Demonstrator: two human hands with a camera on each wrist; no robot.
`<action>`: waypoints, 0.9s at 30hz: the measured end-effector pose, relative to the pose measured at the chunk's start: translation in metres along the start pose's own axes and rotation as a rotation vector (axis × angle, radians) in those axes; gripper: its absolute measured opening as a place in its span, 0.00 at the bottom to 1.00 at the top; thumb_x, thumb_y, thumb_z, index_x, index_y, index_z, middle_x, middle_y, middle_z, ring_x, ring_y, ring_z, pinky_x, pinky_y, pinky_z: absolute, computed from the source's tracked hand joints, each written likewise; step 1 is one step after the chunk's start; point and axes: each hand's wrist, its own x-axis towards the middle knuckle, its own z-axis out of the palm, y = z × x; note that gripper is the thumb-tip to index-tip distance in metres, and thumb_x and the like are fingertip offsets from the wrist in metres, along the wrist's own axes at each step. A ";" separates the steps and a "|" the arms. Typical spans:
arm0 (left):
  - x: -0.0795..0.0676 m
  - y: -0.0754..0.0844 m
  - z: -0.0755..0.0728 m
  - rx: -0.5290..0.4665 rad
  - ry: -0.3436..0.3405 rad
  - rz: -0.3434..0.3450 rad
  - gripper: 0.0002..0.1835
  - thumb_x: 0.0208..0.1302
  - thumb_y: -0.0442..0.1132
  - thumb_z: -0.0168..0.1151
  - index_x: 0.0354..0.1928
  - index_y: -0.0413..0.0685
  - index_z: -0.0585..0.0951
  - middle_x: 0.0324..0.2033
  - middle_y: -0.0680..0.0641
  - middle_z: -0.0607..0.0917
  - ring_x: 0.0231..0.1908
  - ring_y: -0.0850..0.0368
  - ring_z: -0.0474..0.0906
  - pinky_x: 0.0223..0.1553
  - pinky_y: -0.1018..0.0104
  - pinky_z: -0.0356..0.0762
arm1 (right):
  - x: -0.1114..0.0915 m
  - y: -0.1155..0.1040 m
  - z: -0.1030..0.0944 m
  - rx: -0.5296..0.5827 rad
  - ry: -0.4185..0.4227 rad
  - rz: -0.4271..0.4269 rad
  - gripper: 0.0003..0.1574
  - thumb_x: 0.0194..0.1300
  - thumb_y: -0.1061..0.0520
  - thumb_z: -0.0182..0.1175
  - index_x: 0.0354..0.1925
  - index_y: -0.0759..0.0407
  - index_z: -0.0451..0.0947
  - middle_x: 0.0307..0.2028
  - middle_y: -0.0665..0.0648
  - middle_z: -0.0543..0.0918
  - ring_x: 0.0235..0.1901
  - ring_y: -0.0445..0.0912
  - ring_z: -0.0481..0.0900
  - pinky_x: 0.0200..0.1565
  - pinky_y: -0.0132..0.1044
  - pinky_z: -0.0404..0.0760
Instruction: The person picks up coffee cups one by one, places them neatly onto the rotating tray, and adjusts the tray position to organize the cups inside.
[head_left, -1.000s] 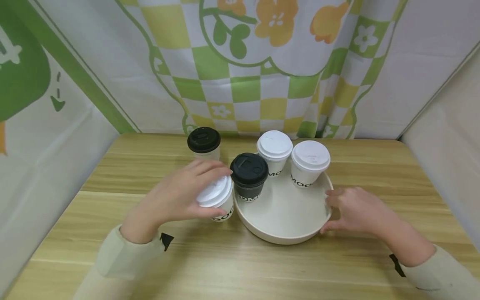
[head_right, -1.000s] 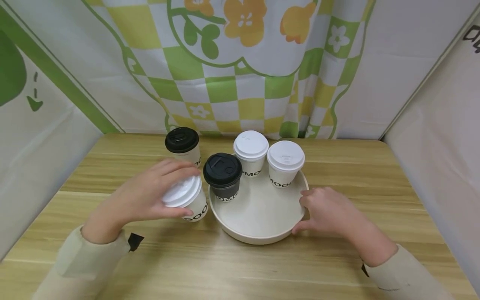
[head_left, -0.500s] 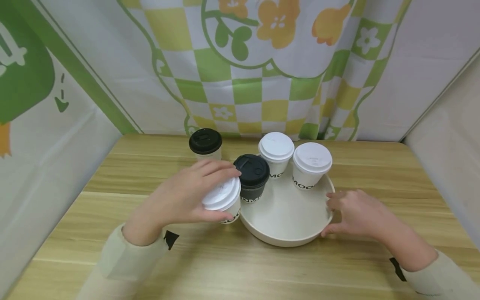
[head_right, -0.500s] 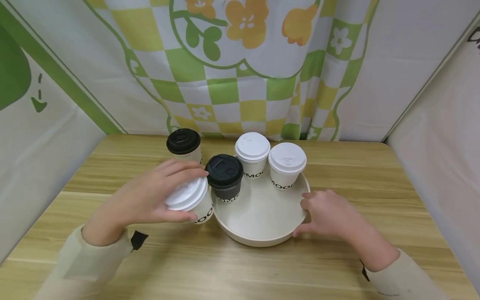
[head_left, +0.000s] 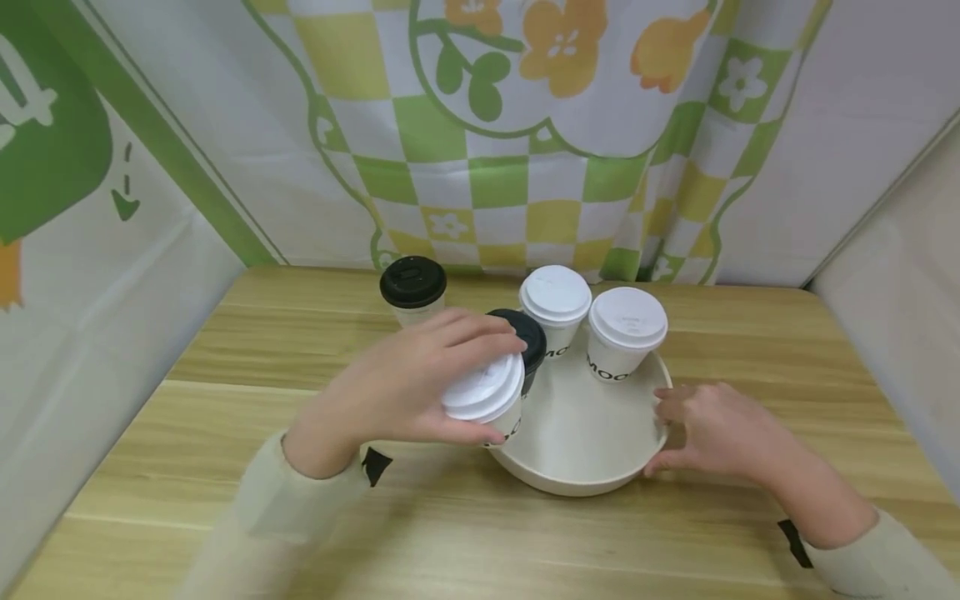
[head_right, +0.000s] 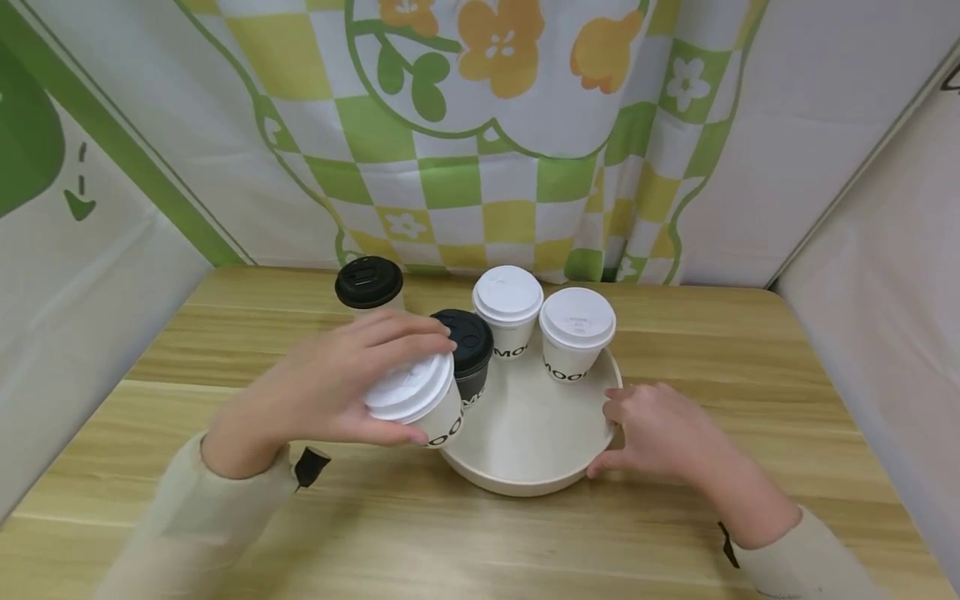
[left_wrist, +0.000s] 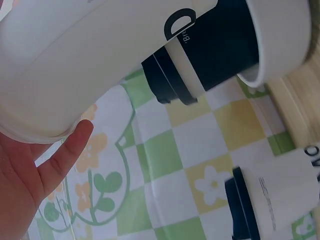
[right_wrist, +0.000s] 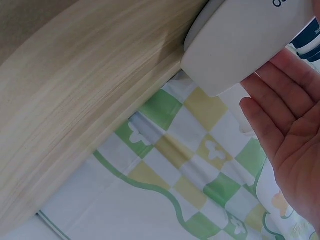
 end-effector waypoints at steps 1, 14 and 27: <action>0.002 0.001 0.001 -0.010 0.003 0.007 0.41 0.51 0.68 0.70 0.64 0.54 0.76 0.60 0.52 0.78 0.60 0.55 0.74 0.58 0.61 0.76 | 0.000 0.000 0.000 0.000 0.002 0.002 0.38 0.38 0.24 0.72 0.28 0.56 0.84 0.41 0.65 0.88 0.36 0.57 0.88 0.36 0.49 0.86; 0.024 0.014 0.019 -0.054 0.019 0.126 0.40 0.52 0.67 0.70 0.62 0.52 0.77 0.58 0.52 0.79 0.57 0.57 0.74 0.54 0.67 0.78 | 0.000 -0.001 0.000 0.023 -0.019 0.035 0.39 0.38 0.24 0.71 0.29 0.57 0.85 0.42 0.66 0.88 0.38 0.58 0.88 0.37 0.49 0.86; 0.035 0.019 0.035 -0.004 -0.086 0.135 0.41 0.52 0.69 0.68 0.64 0.55 0.76 0.59 0.53 0.79 0.57 0.56 0.73 0.48 0.66 0.80 | 0.000 -0.002 0.000 0.031 -0.032 0.043 0.39 0.39 0.25 0.72 0.30 0.58 0.85 0.42 0.66 0.88 0.40 0.58 0.88 0.39 0.49 0.86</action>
